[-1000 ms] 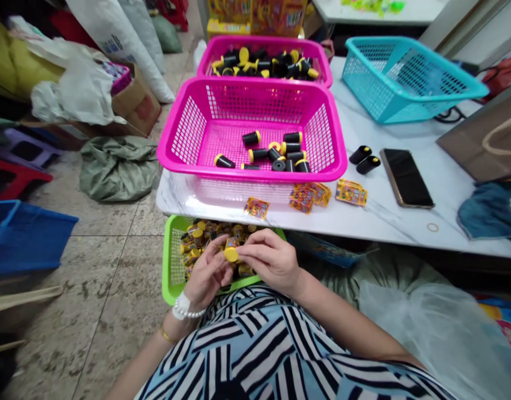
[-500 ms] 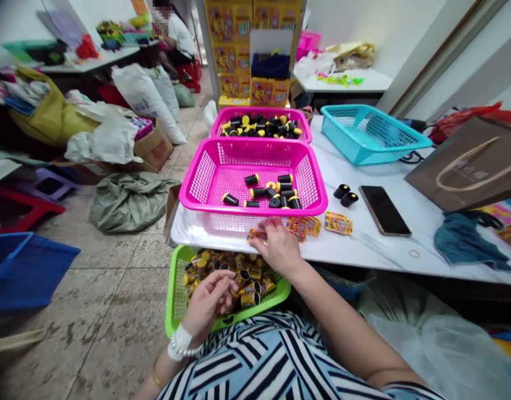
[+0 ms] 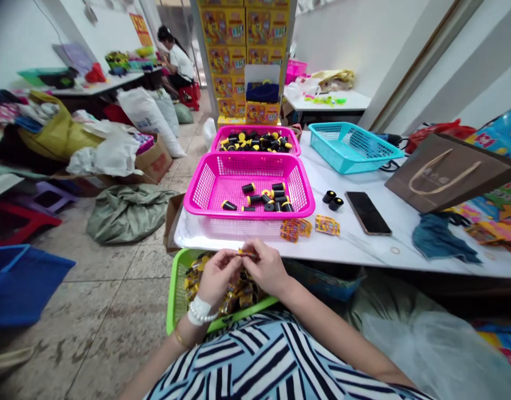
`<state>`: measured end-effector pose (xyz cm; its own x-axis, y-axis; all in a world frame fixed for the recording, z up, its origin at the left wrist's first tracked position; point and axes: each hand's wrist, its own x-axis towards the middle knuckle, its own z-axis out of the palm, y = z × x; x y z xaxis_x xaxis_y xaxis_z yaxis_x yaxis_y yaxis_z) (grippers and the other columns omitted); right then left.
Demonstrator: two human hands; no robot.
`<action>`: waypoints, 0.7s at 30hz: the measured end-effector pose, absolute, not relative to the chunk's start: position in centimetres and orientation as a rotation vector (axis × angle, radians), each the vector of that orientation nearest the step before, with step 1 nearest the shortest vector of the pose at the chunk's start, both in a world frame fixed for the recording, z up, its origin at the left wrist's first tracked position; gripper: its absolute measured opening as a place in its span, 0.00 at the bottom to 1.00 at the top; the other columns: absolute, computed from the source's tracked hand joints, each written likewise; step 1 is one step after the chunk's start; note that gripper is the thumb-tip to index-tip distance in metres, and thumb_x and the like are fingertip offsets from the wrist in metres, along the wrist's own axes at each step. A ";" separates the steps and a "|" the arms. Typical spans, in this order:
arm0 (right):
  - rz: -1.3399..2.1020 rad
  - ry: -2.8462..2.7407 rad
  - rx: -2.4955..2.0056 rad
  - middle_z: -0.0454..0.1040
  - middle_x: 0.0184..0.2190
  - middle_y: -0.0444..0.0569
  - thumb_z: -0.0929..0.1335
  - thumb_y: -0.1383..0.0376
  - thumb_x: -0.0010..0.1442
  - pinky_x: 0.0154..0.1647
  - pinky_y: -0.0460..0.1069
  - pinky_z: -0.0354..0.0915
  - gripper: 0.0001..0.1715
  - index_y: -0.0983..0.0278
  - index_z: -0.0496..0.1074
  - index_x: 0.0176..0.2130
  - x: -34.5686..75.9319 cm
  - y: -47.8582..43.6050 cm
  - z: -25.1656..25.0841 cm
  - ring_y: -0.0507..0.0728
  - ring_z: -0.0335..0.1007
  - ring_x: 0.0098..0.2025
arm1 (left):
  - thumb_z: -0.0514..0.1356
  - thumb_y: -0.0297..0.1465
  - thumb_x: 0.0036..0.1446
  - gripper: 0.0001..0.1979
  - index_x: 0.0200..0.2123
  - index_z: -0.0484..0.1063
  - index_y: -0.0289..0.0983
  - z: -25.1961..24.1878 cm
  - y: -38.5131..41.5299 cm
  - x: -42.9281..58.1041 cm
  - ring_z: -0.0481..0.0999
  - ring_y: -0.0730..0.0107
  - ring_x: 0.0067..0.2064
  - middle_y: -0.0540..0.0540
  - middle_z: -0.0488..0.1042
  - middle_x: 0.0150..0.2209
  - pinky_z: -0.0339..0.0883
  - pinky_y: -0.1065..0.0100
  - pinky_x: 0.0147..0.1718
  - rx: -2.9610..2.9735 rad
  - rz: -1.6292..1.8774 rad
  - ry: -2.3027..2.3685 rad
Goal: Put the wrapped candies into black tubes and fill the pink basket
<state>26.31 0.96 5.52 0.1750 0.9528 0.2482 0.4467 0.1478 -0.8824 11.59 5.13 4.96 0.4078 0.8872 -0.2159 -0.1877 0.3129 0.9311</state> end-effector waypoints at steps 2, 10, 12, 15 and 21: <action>0.840 -1.300 -1.391 0.74 0.35 0.46 0.71 0.64 0.55 0.30 0.46 0.65 0.21 0.60 0.66 0.49 26.1 0.6 5.8 0.52 0.71 0.31 | 0.71 0.42 0.45 0.19 0.32 0.74 0.33 4.7 5.4 11.2 0.60 0.80 0.19 0.54 0.67 0.19 0.52 0.76 0.18 0.989 0.839 0.892; 1.338 -1.156 -1.385 0.65 0.19 0.39 0.71 0.53 0.56 0.20 0.43 0.55 0.18 0.65 0.70 0.29 26.4 0.6 6.2 0.47 0.56 0.20 | 0.66 0.38 0.51 0.13 0.25 0.75 0.33 4.9 5.7 8.7 0.65 0.74 0.26 0.50 0.71 0.22 0.59 0.73 0.26 1.342 0.730 0.901; 1.336 -1.198 -1.391 0.64 0.19 0.39 0.69 0.51 0.58 0.20 0.44 0.55 0.19 0.65 0.69 0.28 25.7 0.5 5.9 0.47 0.56 0.20 | 0.65 0.38 0.52 0.14 0.24 0.74 0.33 4.9 5.6 8.7 0.64 0.75 0.25 0.51 0.69 0.22 0.59 0.73 0.26 1.352 0.750 0.925; 1.128 -1.298 -1.457 0.62 0.20 0.40 0.66 0.51 0.61 0.23 0.44 0.55 0.21 0.64 0.66 0.26 25.0 0.4 5.1 0.48 0.56 0.22 | 0.64 0.41 0.54 0.17 0.22 0.72 0.34 4.7 5.3 8.4 0.60 0.77 0.23 0.53 0.65 0.19 0.55 0.74 0.23 1.325 0.782 0.957; 0.779 -1.267 -1.583 0.57 0.17 0.40 0.62 0.51 0.66 0.23 0.45 0.52 0.26 0.62 0.63 0.22 25.0 0.6 3.8 0.50 0.53 0.22 | 0.59 0.46 0.59 0.19 0.28 0.72 0.36 5.2 3.6 8.0 0.57 0.78 0.18 0.55 0.61 0.17 0.51 0.74 0.18 1.170 0.994 1.055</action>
<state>25.01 0.62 3.79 0.2662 0.9613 0.0718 0.3702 -0.0332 -0.9283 7.97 3.60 5.22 0.2199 0.9692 -0.1105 -0.0524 0.1249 0.9908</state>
